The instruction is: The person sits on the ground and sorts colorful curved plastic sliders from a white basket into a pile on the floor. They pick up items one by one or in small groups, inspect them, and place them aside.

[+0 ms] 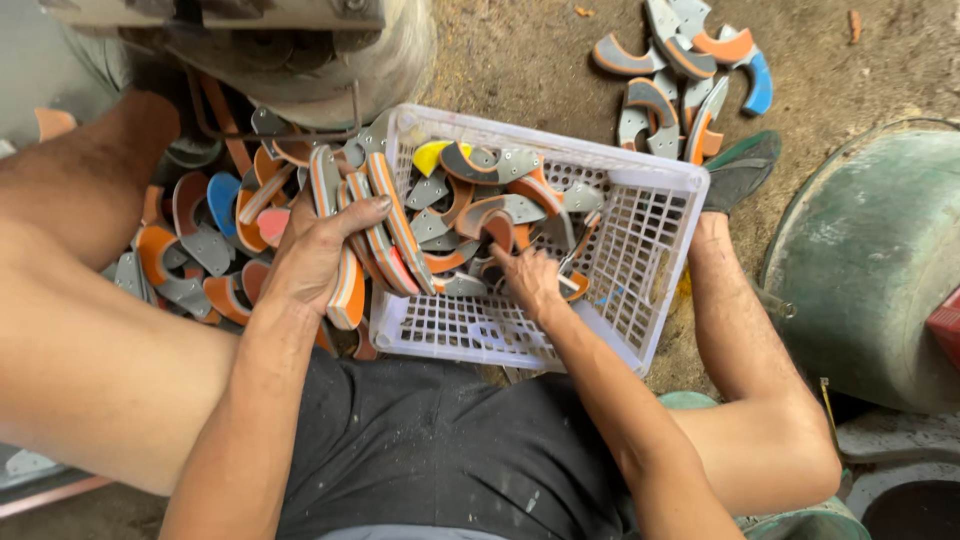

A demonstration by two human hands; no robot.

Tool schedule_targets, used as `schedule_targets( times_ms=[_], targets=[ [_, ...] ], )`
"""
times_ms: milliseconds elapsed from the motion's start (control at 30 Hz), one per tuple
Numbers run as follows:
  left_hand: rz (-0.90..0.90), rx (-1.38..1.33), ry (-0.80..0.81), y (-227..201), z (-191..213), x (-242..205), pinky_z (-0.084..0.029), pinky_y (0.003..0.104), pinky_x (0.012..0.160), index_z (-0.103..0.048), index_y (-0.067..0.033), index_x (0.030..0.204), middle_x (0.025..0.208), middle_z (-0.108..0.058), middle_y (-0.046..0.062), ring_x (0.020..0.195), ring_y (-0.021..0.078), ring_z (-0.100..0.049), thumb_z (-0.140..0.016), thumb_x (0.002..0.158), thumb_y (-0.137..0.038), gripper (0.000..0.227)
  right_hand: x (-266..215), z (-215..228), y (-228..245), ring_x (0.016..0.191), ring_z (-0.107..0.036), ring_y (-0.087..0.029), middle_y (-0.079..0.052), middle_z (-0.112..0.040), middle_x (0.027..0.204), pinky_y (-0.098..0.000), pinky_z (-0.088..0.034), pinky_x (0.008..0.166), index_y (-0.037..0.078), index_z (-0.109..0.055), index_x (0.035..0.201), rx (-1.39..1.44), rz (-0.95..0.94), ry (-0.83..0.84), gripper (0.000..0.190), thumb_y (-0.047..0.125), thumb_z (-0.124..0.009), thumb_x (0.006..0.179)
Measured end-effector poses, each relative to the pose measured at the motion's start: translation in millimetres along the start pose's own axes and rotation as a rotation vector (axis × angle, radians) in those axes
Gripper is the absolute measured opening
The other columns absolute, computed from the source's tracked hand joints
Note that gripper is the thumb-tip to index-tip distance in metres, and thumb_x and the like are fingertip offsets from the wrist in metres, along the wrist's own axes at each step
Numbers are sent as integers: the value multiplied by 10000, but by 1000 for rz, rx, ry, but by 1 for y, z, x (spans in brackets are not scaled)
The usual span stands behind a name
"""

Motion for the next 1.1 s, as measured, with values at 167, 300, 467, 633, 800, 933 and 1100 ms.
schedule_targets(
  times_ms=[167,300,467,633,800,933,1100],
  targets=[
    [31,-5,32,6,-1,13,-604,319,920,-530,-17,1300,1161,-644,111,1029,192,-692,-735,846,-34,499,0,-6,-32,855,-742,-350,-177,-739,988,-478,-576,652,138,-525,1389,84,-119,74,480,172,-656,928],
    [93,-51,-4,16,2,16,-628,346,860,-519,-16,1321,1120,-634,111,976,209,-697,-722,831,-45,531,-6,8,-19,971,-693,-342,-139,-689,1130,-671,-495,745,108,-599,1248,18,-245,395,610,647,-623,962],
    [111,-20,-30,24,5,23,-627,345,864,-535,10,1319,1114,-651,120,976,215,-705,-733,853,-54,511,19,40,39,1181,-639,-304,-186,-671,1236,-409,-542,952,1,-642,1261,-76,9,-45,340,84,-684,934],
    [47,-86,-17,25,6,25,-619,331,907,-535,-8,1306,1121,-658,103,1007,198,-707,-752,835,-27,519,52,58,78,1308,-497,-367,-223,-486,1410,-492,-481,1020,57,-585,1339,-59,218,-532,487,135,-666,865],
    [107,-84,-44,26,5,23,-627,356,860,-557,-2,1280,1075,-669,106,950,210,-709,-752,840,-48,483,58,54,79,1351,-434,-345,-162,-444,1463,-542,-425,1014,101,-558,1329,-178,189,-446,482,189,-625,861],
    [114,-50,-40,16,1,20,-649,365,816,-562,-34,1246,1049,-677,94,909,208,-724,-737,814,-64,467,46,51,63,1319,-427,-349,-192,-438,1455,-537,-414,1045,79,-567,1370,-161,115,-267,480,206,-626,911],
    [119,-34,-25,18,0,16,-652,366,794,-553,-38,1235,1039,-663,90,885,193,-719,-728,841,-69,432,28,35,48,1335,-414,-350,-144,-459,1416,-504,-401,1037,89,-640,1253,-351,202,-352,421,199,-636,847]
  ],
)
Point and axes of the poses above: each hand's wrist, its own x-axis towards the middle knuckle, its own z-axis out of the back of the hand, y = z × x, the point moved 2 cm from there along x, towards the middle knuckle
